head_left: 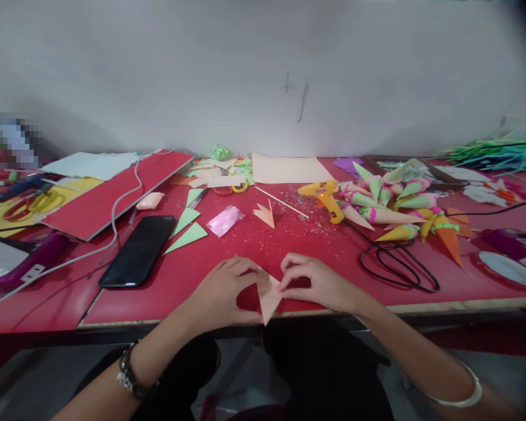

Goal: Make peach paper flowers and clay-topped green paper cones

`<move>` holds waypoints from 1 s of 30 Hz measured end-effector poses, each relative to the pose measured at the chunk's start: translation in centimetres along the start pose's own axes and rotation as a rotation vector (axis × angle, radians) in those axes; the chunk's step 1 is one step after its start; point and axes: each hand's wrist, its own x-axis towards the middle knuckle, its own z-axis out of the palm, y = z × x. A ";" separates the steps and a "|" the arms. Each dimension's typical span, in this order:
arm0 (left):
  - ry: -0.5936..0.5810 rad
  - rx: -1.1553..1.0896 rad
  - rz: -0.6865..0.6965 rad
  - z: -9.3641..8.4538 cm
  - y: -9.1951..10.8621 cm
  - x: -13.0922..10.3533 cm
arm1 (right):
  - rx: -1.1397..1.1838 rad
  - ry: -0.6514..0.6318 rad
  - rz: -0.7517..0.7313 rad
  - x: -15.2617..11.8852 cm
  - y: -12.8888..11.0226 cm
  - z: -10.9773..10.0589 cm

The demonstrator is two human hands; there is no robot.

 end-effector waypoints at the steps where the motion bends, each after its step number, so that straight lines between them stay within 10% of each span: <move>1: -0.011 -0.008 0.011 -0.1 -0.1 0.0 | -0.002 0.003 -0.002 0.0 0.0 0.0; 12: 0.000 -0.047 0.054 -0.6 0.2 0.1 | -0.063 0.107 0.016 -0.1 -0.3 0.5; 25: 0.263 0.053 -0.239 2.3 0.7 0.8 | -0.284 0.175 0.095 0.7 -0.8 2.1; 30: 0.371 0.166 -0.157 2.4 1.0 0.6 | -0.367 0.188 0.121 1.1 -0.7 2.3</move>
